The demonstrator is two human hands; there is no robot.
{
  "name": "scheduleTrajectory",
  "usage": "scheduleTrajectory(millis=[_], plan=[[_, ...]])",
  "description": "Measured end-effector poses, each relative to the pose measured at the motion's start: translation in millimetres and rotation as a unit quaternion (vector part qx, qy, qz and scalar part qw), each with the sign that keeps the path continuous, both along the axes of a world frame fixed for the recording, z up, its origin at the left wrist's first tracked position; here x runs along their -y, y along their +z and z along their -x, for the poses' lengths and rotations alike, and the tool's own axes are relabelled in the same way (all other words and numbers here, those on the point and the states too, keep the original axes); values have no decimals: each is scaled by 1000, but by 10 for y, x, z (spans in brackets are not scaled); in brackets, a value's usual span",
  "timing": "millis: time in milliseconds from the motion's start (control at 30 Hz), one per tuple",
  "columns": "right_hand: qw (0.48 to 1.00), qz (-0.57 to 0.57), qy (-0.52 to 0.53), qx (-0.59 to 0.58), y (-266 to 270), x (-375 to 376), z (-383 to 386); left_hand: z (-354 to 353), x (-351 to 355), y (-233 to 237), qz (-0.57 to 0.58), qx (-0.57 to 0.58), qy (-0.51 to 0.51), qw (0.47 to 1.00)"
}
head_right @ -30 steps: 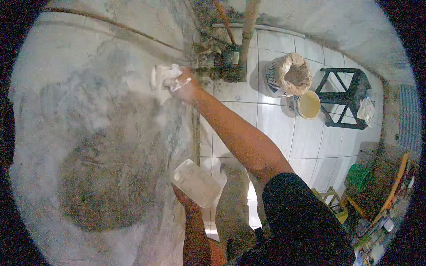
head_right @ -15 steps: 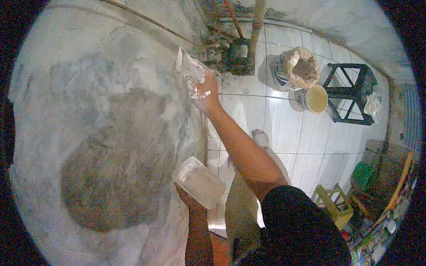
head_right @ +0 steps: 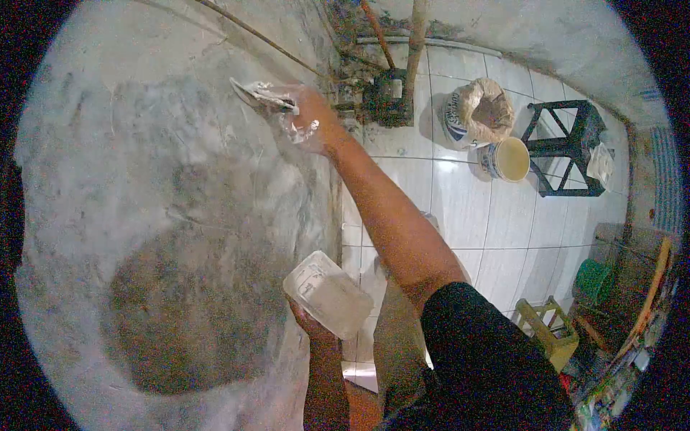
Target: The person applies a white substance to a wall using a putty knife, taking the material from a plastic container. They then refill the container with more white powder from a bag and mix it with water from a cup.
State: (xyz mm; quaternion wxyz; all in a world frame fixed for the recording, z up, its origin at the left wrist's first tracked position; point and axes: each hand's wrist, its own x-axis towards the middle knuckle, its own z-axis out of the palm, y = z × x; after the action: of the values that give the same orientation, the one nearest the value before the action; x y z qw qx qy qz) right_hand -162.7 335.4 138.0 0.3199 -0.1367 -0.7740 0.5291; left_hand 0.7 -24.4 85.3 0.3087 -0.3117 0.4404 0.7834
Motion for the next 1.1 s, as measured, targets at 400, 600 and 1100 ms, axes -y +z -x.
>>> scheduleTrajectory(millis=[400, 600, 1100], plan=[[970, 10, 206, 131, -536, 372, -478, -89, -61, -67, -63, 2, 0, 998], [994, 28, 73, -73, -836, 217, -603, -42, -549, 416, -149, -65, -52, 985], [861, 486, 133, -73, -469, 834, -416, -949, 449, 568, -174, -142, 134, 965]])
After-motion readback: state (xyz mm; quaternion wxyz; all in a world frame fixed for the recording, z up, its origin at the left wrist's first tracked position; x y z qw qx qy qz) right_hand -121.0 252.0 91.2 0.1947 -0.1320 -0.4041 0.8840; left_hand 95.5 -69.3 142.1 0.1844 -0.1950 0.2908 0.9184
